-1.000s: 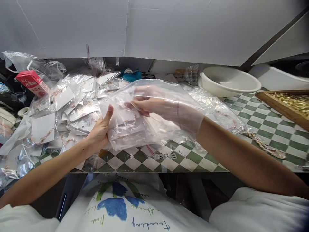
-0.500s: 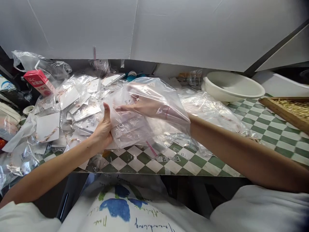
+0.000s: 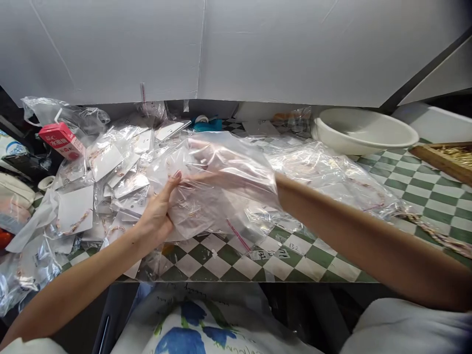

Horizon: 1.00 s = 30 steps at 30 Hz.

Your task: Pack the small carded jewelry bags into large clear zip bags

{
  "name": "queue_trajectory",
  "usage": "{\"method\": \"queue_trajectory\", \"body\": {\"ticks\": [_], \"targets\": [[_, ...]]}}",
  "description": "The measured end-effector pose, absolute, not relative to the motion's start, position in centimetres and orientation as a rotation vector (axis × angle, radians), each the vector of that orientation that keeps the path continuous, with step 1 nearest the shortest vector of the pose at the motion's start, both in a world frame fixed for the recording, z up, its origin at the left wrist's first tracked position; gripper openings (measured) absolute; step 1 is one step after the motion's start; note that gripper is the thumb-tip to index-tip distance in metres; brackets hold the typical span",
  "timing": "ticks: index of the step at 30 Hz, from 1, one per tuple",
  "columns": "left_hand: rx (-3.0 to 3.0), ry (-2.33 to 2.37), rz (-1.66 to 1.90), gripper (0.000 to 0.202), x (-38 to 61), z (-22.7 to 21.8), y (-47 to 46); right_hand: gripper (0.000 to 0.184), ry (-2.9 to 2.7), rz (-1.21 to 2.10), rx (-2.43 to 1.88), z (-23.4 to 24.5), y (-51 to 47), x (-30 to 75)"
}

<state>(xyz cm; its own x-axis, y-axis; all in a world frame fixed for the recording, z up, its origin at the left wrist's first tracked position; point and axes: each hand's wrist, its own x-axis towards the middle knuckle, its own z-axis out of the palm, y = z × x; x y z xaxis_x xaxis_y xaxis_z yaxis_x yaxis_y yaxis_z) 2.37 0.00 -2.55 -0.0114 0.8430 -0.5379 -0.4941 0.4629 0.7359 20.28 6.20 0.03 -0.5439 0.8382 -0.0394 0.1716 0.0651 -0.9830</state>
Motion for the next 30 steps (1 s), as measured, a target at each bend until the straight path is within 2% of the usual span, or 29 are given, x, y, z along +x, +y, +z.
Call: {"method": "queue_trajectory", "body": {"ticks": [3,8,10,12,17,18,20,22,26,28,30], "targets": [[0.411,1.137,1.203,0.022,1.5,-2.1,0.5,0.037,-1.834,1.591,-0.932,2.6,8.3,21.8],[0.491,1.038,1.508,0.009,-1.2,0.2,2.0,0.02,-1.527,1.359,-1.167,1.8,10.9,24.4],[0.454,1.019,1.627,0.02,-2.0,1.4,2.4,0.026,-1.582,1.324,-1.303,0.2,10.4,23.6],[0.404,1.022,1.675,0.025,-2.3,2.4,2.6,0.043,-1.788,1.255,-1.347,-1.1,9.1,21.9],[0.299,1.031,1.631,0.018,-1.9,2.8,2.5,0.109,-2.096,0.773,-1.519,-2.0,6.0,19.2],[0.293,1.03,1.621,0.018,-1.8,2.7,2.5,0.118,-2.093,0.747,-1.568,-2.1,5.8,19.4],[0.306,1.016,1.59,0.019,-1.7,2.2,2.4,0.124,-2.026,0.806,-1.627,-2.4,6.1,20.2],[0.344,0.996,1.565,0.016,-1.7,1.8,2.4,0.114,-1.91,0.951,-1.656,-2.6,6.8,21.3],[0.405,1.019,1.53,0.013,-1.5,1.2,2.5,0.057,-1.718,1.358,-1.584,-2.6,7.7,23.5],[0.436,1.062,1.511,0.016,-1.4,0.7,2.6,0.046,-1.674,1.459,-1.488,-2.4,7.6,24.7],[0.478,1.09,1.487,0.014,-1.2,0.3,2.5,0.039,-1.616,1.388,-1.423,-2.0,7.3,26.0]]}}
